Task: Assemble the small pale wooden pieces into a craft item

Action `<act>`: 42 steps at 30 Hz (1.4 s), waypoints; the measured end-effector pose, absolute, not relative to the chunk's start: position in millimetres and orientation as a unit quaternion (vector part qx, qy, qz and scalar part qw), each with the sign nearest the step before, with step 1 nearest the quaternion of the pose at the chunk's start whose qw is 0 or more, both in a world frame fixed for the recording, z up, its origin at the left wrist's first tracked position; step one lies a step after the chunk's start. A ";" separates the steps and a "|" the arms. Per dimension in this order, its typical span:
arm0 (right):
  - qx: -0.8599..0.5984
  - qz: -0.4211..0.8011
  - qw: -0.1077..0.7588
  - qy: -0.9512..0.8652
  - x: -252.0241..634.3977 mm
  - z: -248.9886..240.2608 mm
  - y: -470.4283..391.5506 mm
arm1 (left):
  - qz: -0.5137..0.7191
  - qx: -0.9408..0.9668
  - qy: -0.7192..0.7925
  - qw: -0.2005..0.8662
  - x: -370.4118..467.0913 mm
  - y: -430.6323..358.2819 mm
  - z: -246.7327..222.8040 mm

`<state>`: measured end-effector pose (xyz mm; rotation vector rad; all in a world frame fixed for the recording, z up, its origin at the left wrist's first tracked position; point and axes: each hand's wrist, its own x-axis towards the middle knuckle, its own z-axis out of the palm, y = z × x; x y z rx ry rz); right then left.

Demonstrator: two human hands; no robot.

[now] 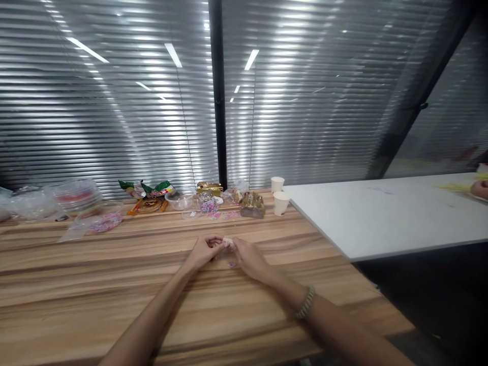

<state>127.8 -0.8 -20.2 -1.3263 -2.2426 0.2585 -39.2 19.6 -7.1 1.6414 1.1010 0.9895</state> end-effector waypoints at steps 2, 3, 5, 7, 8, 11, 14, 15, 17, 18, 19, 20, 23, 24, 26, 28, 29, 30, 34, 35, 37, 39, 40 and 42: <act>-0.494 0.100 0.264 -0.823 127.4 -21.6 -0.1 | 0.403 0.669 0.430 0.453 -39.0 20.3 -9.1; -0.494 0.104 0.269 -0.820 127.1 -22.4 0.4 | 0.408 0.667 0.427 0.455 -38.7 20.6 -10.1; -0.496 0.114 0.279 -0.814 126.8 -24.0 1.2 | 0.417 0.657 0.425 0.462 -38.1 21.2 -11.3; -0.495 0.126 0.288 -0.810 126.6 -25.1 1.9 | 0.418 0.649 0.423 0.474 -37.5 21.2 -11.0; -0.494 0.132 0.292 -0.808 126.5 -25.4 2.1 | 0.415 0.648 0.419 0.482 -37.2 21.1 -10.3; -0.492 0.145 0.302 -0.803 126.5 -25.8 2.3 | 0.400 0.649 0.404 0.506 -36.4 20.4 -7.5; -0.487 0.157 0.314 -0.800 126.5 -26.2 2.4 | 0.392 0.647 0.402 0.515 -35.8 19.3 -5.2; -0.484 0.161 0.318 -0.799 126.5 -26.5 2.5 | 0.390 0.648 0.402 0.516 -35.6 18.9 -4.6; -0.480 0.169 0.327 -0.796 126.6 -27.1 2.8 | 0.387 0.647 0.406 0.516 -35.3 18.0 -3.7; -0.479 0.174 0.331 -0.794 126.6 -27.5 3.0 | 0.387 0.646 0.408 0.516 -35.2 17.7 -3.4; -0.480 0.178 0.334 -0.791 126.6 -27.9 3.3 | 0.386 0.645 0.410 0.516 -35.0 17.4 -3.2; -0.480 0.182 0.336 -0.789 126.6 -28.3 3.7 | 0.386 0.643 0.412 0.517 -34.9 17.2 -3.2; -0.480 0.196 0.339 -0.785 126.5 -29.5 4.7 | 0.388 0.643 0.410 0.517 -34.7 17.5 -4.3; -0.479 0.200 0.341 -0.784 126.5 -29.9 5.0 | 0.389 0.644 0.409 0.516 -34.8 17.9 -4.8; -0.477 0.205 0.343 -0.783 126.5 -30.5 5.4 | 0.389 0.647 0.407 0.514 -34.9 18.6 -5.9; -0.475 0.204 0.346 -0.783 126.5 -30.9 5.6 | 0.389 0.649 0.404 0.514 -35.0 19.1 -6.6; -0.475 0.202 0.345 -0.784 126.5 -31.0 5.7 | 0.390 0.649 0.403 0.514 -35.0 19.3 -6.7; -0.476 0.200 0.344 -0.784 126.5 -31.1 5.6 | 0.391 0.649 0.403 0.513 -35.0 19.4 -6.7; -0.476 0.195 0.339 -0.787 126.7 -30.4 5.3 | 0.389 0.652 0.401 0.512 -35.0 19.7 -6.6; -0.476 0.195 0.338 -0.788 126.7 -30.1 5.3 | 0.387 0.655 0.399 0.513 -35.1 19.8 -6.8; -0.476 0.194 0.335 -0.790 126.7 -29.7 5.3 | 0.385 0.658 0.393 0.513 -35.5 20.2 -7.3; -0.479 0.191 0.332 -0.790 126.5 -29.7 5.5 | 0.383 0.661 0.390 0.514 -35.9 20.7 -8.2; -0.480 0.190 0.331 -0.790 126.4 -29.8 5.6 | 0.382 0.662 0.389 0.514 -36.2 21.0 -8.6; -0.483 0.189 0.328 -0.790 126.2 -30.2 6.0 | 0.380 0.664 0.389 0.513 -36.6 21.7 -9.7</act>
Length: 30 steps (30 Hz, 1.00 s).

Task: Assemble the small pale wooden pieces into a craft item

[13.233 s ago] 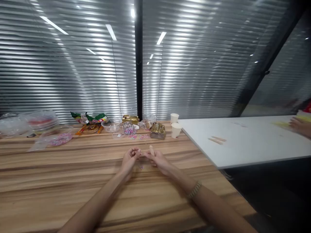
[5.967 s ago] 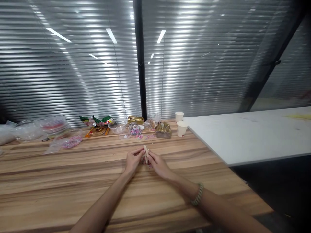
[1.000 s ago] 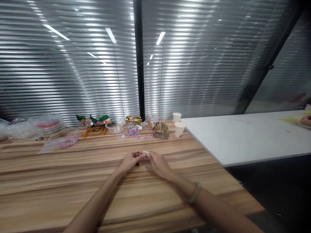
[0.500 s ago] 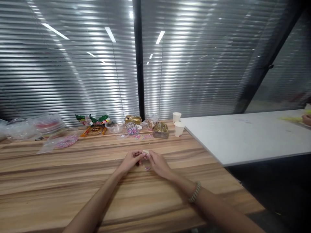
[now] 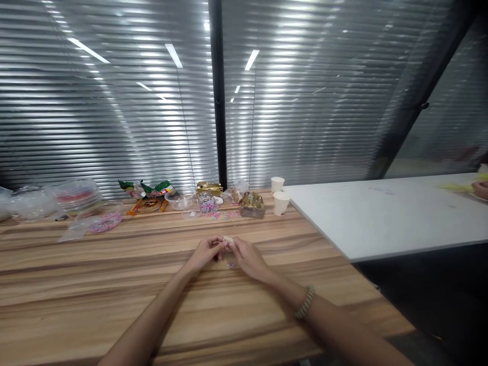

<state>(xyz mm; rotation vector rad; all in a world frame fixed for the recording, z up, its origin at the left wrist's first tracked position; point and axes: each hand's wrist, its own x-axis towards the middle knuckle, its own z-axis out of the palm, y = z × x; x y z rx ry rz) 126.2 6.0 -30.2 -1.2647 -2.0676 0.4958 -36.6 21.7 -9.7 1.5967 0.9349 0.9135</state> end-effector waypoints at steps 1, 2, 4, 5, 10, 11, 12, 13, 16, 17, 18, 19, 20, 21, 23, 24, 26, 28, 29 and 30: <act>-0.484 0.189 0.326 -0.790 126.1 -30.4 6.1 | 0.379 0.665 0.388 0.512 -36.9 22.1 -10.4; -0.485 0.187 0.322 -0.791 126.1 -30.6 6.2 | 0.378 0.667 0.388 0.512 -37.1 22.6 -11.2; -0.487 0.182 0.313 -0.795 126.1 -30.7 6.4 | 0.374 0.669 0.388 0.511 -37.8 23.8 -13.3; -0.487 0.177 0.308 -0.797 126.2 -30.6 6.4 | 0.372 0.671 0.388 0.512 -38.2 24.5 -14.7; -0.492 0.156 0.288 -0.807 126.4 -30.6 6.4 | 0.367 0.675 0.387 0.510 -40.1 27.6 -21.0; -0.492 0.155 0.286 -0.807 126.4 -30.8 6.5 | 0.366 0.677 0.386 0.508 -40.2 27.8 -21.7; -0.491 0.154 0.286 -0.808 126.4 -30.9 6.5 | 0.366 0.678 0.385 0.508 -40.3 28.0 -22.1; -0.490 0.154 0.286 -0.809 126.4 -31.1 6.7 | 0.367 0.679 0.383 0.508 -40.2 28.1 -22.3; -0.489 0.151 0.284 -0.811 126.2 -31.6 7.2 | 0.369 0.678 0.375 0.513 -39.8 27.9 -21.8; -0.488 0.150 0.283 -0.812 126.2 -31.6 7.3 | 0.370 0.677 0.373 0.515 -39.6 27.8 -21.5; -0.488 0.150 0.282 -0.812 126.2 -31.6 7.5 | 0.371 0.677 0.372 0.515 -39.4 27.7 -21.2; -0.487 0.150 0.281 -0.813 126.2 -31.5 7.5 | 0.371 0.677 0.373 0.514 -39.3 27.6 -20.9; -0.486 0.151 0.281 -0.814 126.3 -31.4 7.5 | 0.371 0.678 0.374 0.513 -39.2 27.4 -20.7; -0.486 0.151 0.280 -0.814 126.4 -31.3 7.5 | 0.370 0.678 0.375 0.512 -39.1 27.3 -20.5; -0.488 0.152 0.277 -0.814 126.5 -31.0 7.1 | 0.370 0.679 0.376 0.511 -39.1 27.0 -20.4; -0.490 0.151 0.275 -0.813 126.5 -30.8 6.9 | 0.370 0.679 0.375 0.511 -39.1 26.9 -20.4; -0.492 0.151 0.273 -0.813 126.5 -30.5 6.7 | 0.371 0.679 0.374 0.511 -39.2 26.8 -20.7; -0.490 0.154 0.275 -0.813 126.4 -30.1 6.6 | 0.370 0.680 0.373 0.511 -39.2 26.9 -21.1; -0.490 0.157 0.276 -0.812 126.4 -30.0 6.7 | 0.370 0.681 0.373 0.511 -39.2 26.9 -21.2; -0.490 0.159 0.277 -0.811 126.3 -29.9 6.8 | 0.370 0.681 0.372 0.511 -39.1 27.0 -21.2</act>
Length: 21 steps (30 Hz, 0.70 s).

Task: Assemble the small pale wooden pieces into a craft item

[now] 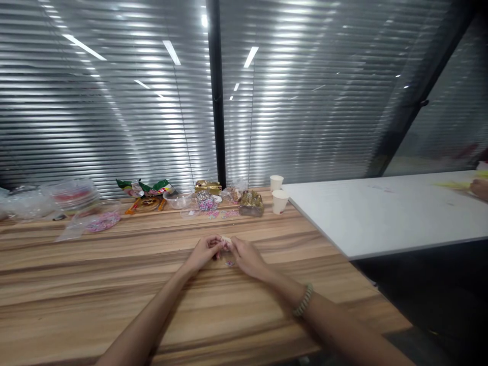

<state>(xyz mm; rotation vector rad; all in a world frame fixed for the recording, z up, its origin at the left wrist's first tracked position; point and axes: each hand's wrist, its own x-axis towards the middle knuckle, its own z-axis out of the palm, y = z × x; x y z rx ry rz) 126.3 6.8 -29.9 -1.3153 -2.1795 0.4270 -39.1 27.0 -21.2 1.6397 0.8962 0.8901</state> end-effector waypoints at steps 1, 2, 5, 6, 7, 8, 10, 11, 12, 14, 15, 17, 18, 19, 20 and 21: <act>-0.490 0.161 0.277 -0.811 126.2 -29.8 6.9 | 0.370 0.681 0.372 0.510 -39.0 27.0 -21.2; -0.491 0.162 0.276 -0.810 126.2 -29.8 7.0 | 0.370 0.682 0.372 0.510 -38.9 27.0 -21.1; -0.492 0.165 0.273 -0.810 126.4 -29.8 7.0 | 0.367 0.683 0.378 0.506 -38.4 26.6 -19.9; -0.492 0.165 0.273 -0.810 126.4 -29.9 6.9 | 0.366 0.683 0.382 0.504 -38.3 26.3 -19.3; -0.493 0.164 0.273 -0.810 126.5 -29.9 6.7 | 0.365 0.683 0.384 0.503 -38.2 26.0 -18.7; -0.493 0.164 0.273 -0.810 126.6 -29.9 6.6 | 0.365 0.682 0.386 0.502 -38.1 25.6 -18.1; -0.491 0.163 0.275 -0.810 126.6 -30.1 6.4 | 0.366 0.681 0.385 0.504 -38.0 25.0 -17.3; -0.490 0.162 0.276 -0.811 126.6 -30.4 6.4 | 0.367 0.680 0.384 0.506 -38.0 24.8 -17.2; -0.488 0.161 0.277 -0.812 126.6 -30.6 6.5 | 0.368 0.679 0.382 0.508 -38.1 24.7 -17.3; -0.487 0.156 0.278 -0.813 126.5 -31.3 6.8 | 0.370 0.679 0.378 0.510 -38.2 24.9 -18.1; -0.488 0.154 0.277 -0.813 126.5 -31.7 7.0 | 0.371 0.680 0.376 0.509 -38.3 25.1 -18.6; -0.491 0.149 0.275 -0.813 126.5 -32.2 7.4 | 0.371 0.681 0.374 0.509 -38.5 25.7 -19.8; -0.493 0.148 0.274 -0.813 126.4 -32.3 7.6 | 0.371 0.681 0.375 0.508 -38.7 26.0 -20.2; -0.494 0.147 0.272 -0.813 126.4 -32.3 7.6 | 0.371 0.681 0.376 0.508 -38.9 26.2 -20.5; -0.494 0.148 0.271 -0.813 126.4 -32.2 7.6 | 0.371 0.680 0.377 0.508 -39.1 26.3 -20.6; -0.494 0.149 0.269 -0.813 126.4 -32.1 7.5 | 0.370 0.680 0.377 0.508 -39.2 26.3 -20.6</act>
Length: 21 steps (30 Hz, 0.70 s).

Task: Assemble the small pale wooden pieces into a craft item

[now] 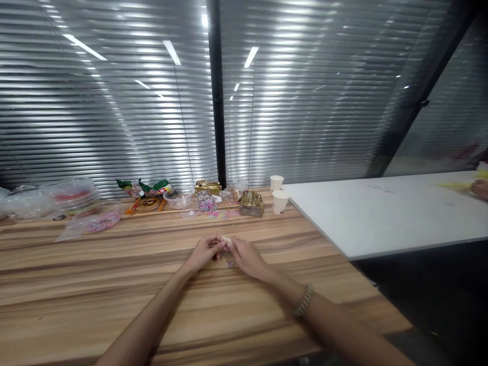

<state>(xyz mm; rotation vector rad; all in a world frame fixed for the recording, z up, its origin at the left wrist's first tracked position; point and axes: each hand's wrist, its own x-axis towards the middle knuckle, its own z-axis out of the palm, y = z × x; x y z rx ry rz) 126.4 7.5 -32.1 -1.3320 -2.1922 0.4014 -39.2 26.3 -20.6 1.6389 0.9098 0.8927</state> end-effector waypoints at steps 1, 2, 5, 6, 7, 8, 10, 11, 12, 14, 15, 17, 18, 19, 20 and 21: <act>-0.494 0.150 0.268 -0.813 126.5 -31.8 7.4 | 0.370 0.680 0.378 0.508 -39.4 26.2 -20.5; -0.493 0.152 0.268 -0.814 126.5 -31.5 7.2 | 0.370 0.680 0.378 0.508 -39.5 26.1 -20.4; -0.496 0.158 0.265 -0.812 126.7 -30.3 6.4 | 0.369 0.679 0.378 0.509 -39.6 26.0 -20.5; -0.496 0.160 0.263 -0.812 126.7 -29.9 6.3 | 0.369 0.679 0.378 0.510 -39.5 26.1 -20.7; -0.497 0.163 0.261 -0.812 126.7 -29.5 6.1 | 0.370 0.677 0.378 0.511 -39.5 26.2 -21.1; -0.496 0.165 0.260 -0.812 126.7 -29.3 6.0 | 0.370 0.676 0.379 0.513 -39.4 26.3 -21.4; -0.494 0.166 0.261 -0.813 126.8 -29.0 6.0 | 0.373 0.673 0.380 0.514 -39.2 26.5 -22.0; -0.494 0.166 0.262 -0.812 126.8 -29.0 6.0 | 0.374 0.673 0.380 0.514 -39.0 26.4 -22.0; -0.493 0.166 0.262 -0.812 126.8 -29.1 6.1 | 0.374 0.672 0.380 0.513 -38.9 26.1 -21.8; -0.494 0.164 0.263 -0.812 126.8 -29.4 6.3 | 0.374 0.671 0.384 0.513 -38.5 25.4 -20.8; -0.494 0.161 0.264 -0.813 126.8 -29.5 6.4 | 0.374 0.670 0.386 0.512 -38.3 24.9 -20.2; -0.491 0.155 0.265 -0.815 126.8 -29.4 6.4 | 0.372 0.670 0.390 0.510 -38.0 24.3 -19.1; -0.489 0.152 0.266 -0.817 126.8 -29.2 6.2 | 0.371 0.672 0.391 0.508 -38.0 24.2 -18.8; -0.487 0.149 0.265 -0.819 126.8 -28.8 5.9 | 0.370 0.675 0.391 0.506 -38.1 24.2 -18.8; -0.486 0.147 0.264 -0.820 126.8 -28.3 5.5 | 0.369 0.677 0.391 0.503 -38.3 24.4 -19.0; -0.486 0.147 0.263 -0.820 126.8 -27.6 5.1 | 0.368 0.679 0.391 0.500 -38.5 24.6 -19.4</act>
